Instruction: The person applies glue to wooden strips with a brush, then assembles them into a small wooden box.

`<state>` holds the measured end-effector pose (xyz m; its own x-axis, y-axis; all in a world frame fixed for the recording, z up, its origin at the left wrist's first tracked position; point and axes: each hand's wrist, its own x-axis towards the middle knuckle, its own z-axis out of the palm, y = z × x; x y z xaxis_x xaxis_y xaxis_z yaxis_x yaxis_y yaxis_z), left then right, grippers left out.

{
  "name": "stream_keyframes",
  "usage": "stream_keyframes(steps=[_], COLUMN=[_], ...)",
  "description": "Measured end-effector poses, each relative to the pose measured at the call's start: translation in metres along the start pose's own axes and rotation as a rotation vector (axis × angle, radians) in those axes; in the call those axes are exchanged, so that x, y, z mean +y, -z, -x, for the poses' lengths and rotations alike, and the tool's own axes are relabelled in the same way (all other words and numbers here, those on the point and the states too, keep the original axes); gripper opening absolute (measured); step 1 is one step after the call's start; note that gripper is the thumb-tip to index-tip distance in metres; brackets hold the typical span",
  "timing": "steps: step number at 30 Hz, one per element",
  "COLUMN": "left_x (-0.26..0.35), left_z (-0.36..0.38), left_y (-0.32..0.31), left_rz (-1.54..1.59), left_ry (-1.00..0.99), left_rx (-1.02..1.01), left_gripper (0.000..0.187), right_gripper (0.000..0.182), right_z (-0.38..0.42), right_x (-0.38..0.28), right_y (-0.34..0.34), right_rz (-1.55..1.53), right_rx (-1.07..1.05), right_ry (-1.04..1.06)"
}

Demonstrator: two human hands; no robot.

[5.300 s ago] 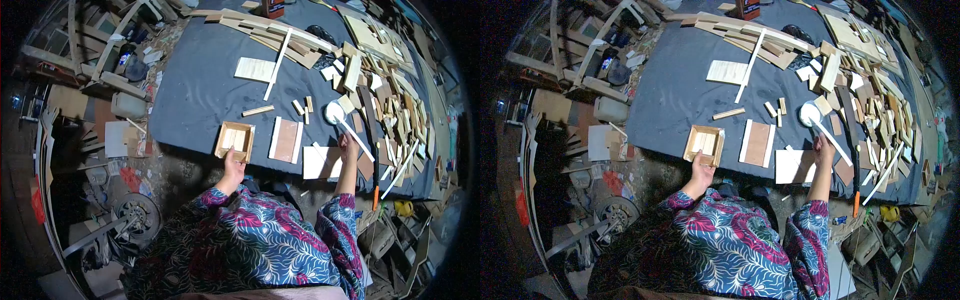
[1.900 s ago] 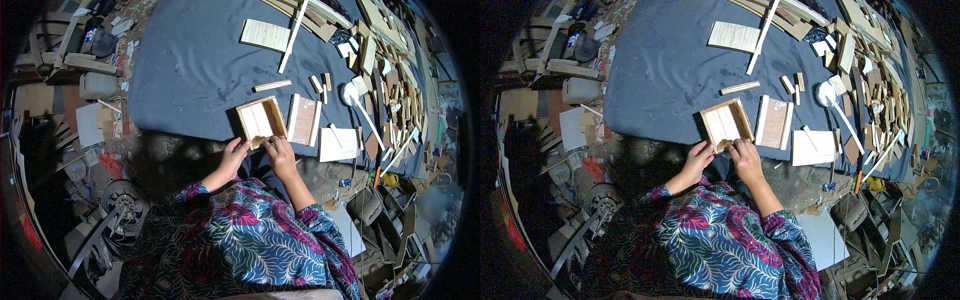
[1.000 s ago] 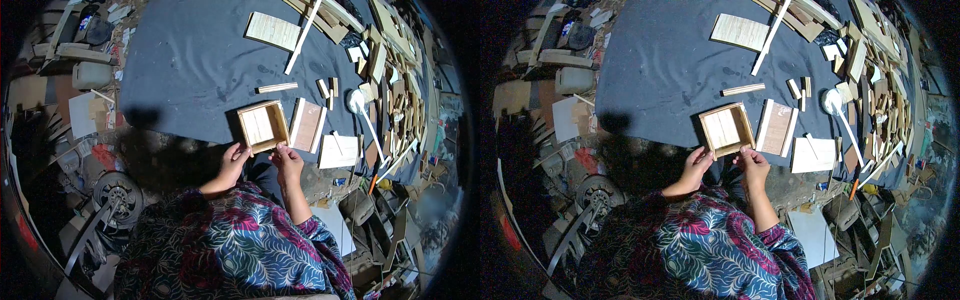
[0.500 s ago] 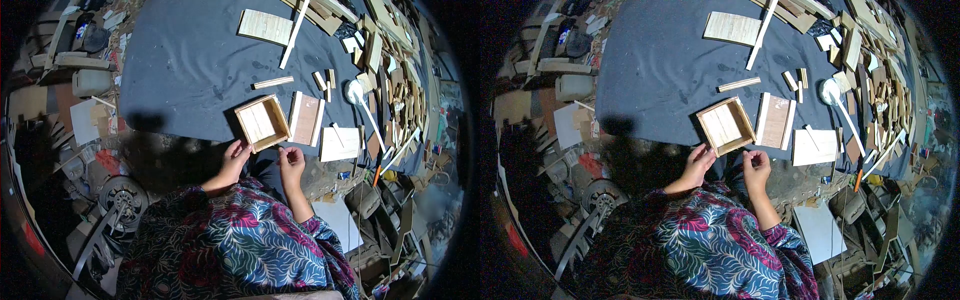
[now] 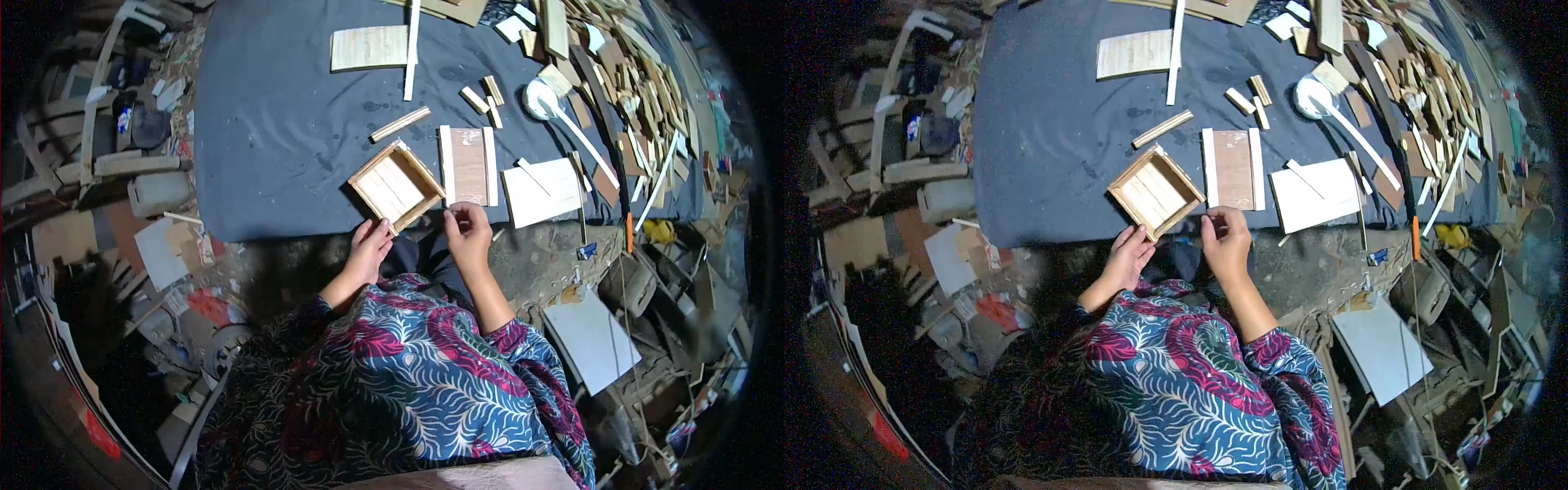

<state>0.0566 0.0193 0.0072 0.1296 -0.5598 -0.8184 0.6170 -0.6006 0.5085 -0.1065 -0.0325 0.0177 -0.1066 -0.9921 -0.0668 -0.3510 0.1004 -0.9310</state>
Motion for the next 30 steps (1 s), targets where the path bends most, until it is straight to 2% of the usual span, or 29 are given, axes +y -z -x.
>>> stream_keyframes(steps=[2,5,9,11,12,14,15,18,19,21,22,23,24,26,30], left_x=[0.002,0.006,0.012,0.015,0.015,0.012,0.014,0.010,0.010,0.007,0.005,0.003,0.002,0.000,-0.002], left_z=[0.000,0.007,0.006,0.007,0.005,0.000,0.001,0.001,-0.001,-0.001,0.001,0.001,0.002,0.004,0.013], left_y=[0.001,-0.005,-0.002,0.003,0.003,0.006,0.004,0.005,0.004,-0.002,-0.001,-0.001,-0.002,-0.005,-0.009], left_rz=[-0.034,-0.081,-0.129,-0.122,-0.085,-0.099,-0.107,-0.089,-0.066,-0.032,-0.006,0.004,0.013,0.030,-0.012], left_ry=[-0.006,-0.008,0.021,0.035,0.057,0.057,0.061,0.062,0.070,0.059,0.059,0.046,0.043,0.014,-0.036], left_rx=[-0.021,0.037,-0.049,-0.097,-0.147,-0.197,-0.196,-0.156,-0.118,-0.092,-0.055,-0.077,-0.067,-0.063,-0.039], left_gripper=[0.040,0.038,0.034,0.031,0.029,0.031,0.030,0.030,0.030,0.033,0.037,0.044,0.048,0.054,0.057], right_gripper=[0.009,0.008,0.009,0.009,0.009,0.010,0.012,0.022,0.024,0.035,0.041,0.044,0.044,0.038,0.031], right_z=[-0.006,-0.018,-0.022,-0.024,-0.028,-0.038,-0.050,-0.092,-0.110,-0.143,-0.155,-0.166,-0.173,-0.185,-0.202], right_x=[0.006,0.020,0.034,0.041,0.042,0.041,0.047,0.057,0.065,0.073,0.084,0.083,0.081,0.088,0.101], right_y=[0.009,0.022,0.033,0.036,0.045,0.063,0.080,0.141,0.159,0.182,0.189,0.195,0.201,0.209,0.212], right_rz=[0.049,-0.053,-0.143,-0.319,-0.316,-0.285,-0.080,0.509,0.563,0.740,0.880,0.963,1.054,1.107,1.186], right_rx=[0.111,0.223,0.318,0.299,0.325,0.610,0.702,0.766,0.753,0.622,0.559,0.429,0.300,0.182,0.105], right_ry=[0.033,-0.008,-0.016,-0.277,-0.263,-0.118,0.005,0.143,0.149,0.022,0.119,0.076,0.047,0.071,0.141])
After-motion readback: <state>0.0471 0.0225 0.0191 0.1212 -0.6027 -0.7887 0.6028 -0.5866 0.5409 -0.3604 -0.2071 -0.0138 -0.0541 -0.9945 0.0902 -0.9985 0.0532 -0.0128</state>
